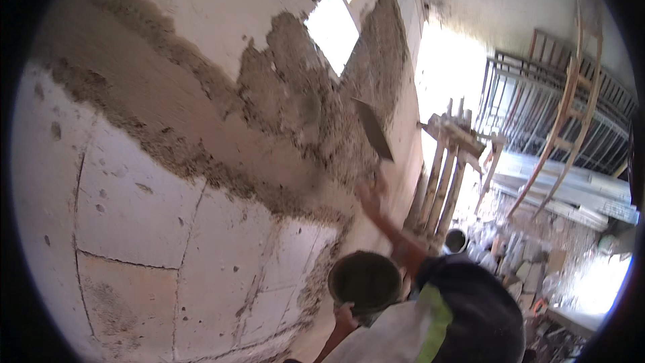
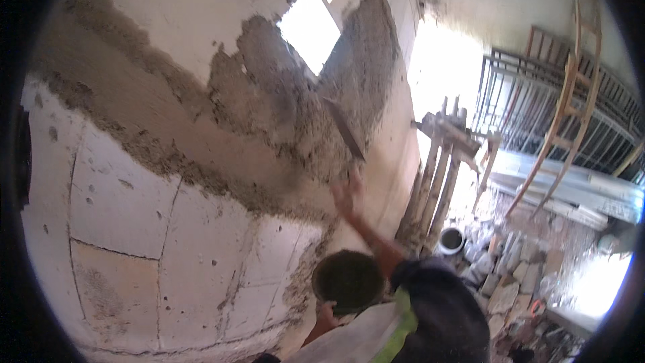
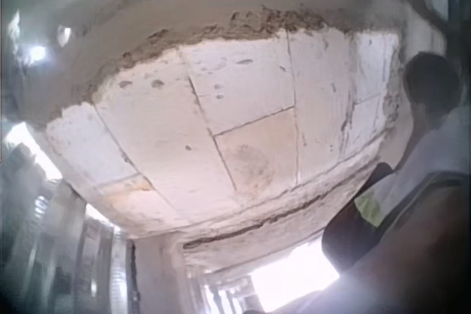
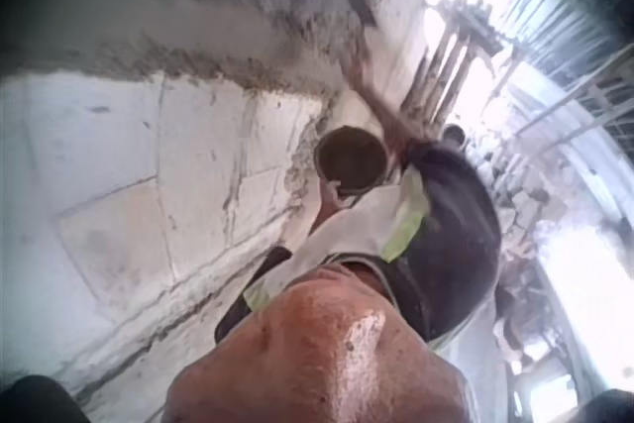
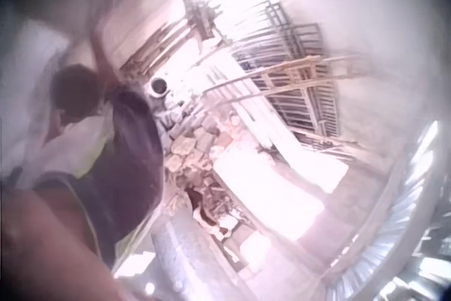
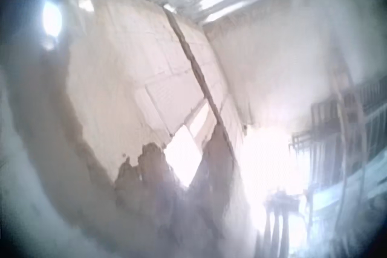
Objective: The person scoops mortar from a bucket with a trowel and applies it onto the wall, spreading the mixture across the surface.
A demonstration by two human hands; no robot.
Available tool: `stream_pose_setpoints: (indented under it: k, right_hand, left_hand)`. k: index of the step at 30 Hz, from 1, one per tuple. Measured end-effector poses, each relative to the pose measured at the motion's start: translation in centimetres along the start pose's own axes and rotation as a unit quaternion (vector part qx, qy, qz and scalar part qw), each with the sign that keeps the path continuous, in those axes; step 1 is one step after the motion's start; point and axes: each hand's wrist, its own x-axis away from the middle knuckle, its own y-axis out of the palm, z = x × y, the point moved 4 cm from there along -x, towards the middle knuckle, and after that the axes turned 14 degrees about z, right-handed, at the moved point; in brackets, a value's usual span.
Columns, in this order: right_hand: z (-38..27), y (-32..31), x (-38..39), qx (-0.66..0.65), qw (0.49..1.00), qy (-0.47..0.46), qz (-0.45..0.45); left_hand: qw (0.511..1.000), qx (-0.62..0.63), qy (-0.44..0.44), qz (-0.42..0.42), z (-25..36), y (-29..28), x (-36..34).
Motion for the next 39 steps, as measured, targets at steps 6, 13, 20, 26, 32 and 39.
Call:
stream_pose_setpoints:
  k: [6, 13, 20, 26, 32, 39]
  right_hand:
    - [-7.7, 4.0, -1.4, -0.089, 0.928, 0.349, 0.095]
    - [-13.7, 12.6, -9.4, -0.203, 0.909, 0.364, 0.0]
    - [-12.9, 14.0, -10.1, -0.158, 0.907, 0.391, -0.016]
    - [-17.5, 14.5, -6.1, -0.221, 0.893, 0.382, -0.085]
    - [-24.3, 10.3, -6.4, -0.472, 0.711, 0.45, -0.262]
    - [-27.7, -3.6, -12.2, 0.013, 0.924, -0.211, 0.319]
  left_hand:
    - [0.981, -0.076, 0.099, 0.152, 0.5, 2.0, 6.9]
    - [0.992, -0.025, 0.109, 0.051, 0.5, 2.0, 1.9]
    - [0.976, -0.004, 0.198, 0.084, 2.6, 5.3, 5.0]
    - [0.971, -0.082, 0.201, 0.097, 3.5, 5.5, 2.3]
    - [0.987, -0.039, 0.143, 0.067, 3.1, 5.5, 0.1]
    - [0.961, -0.022, 0.262, 0.086, 1.8, 3.8, 1.1]
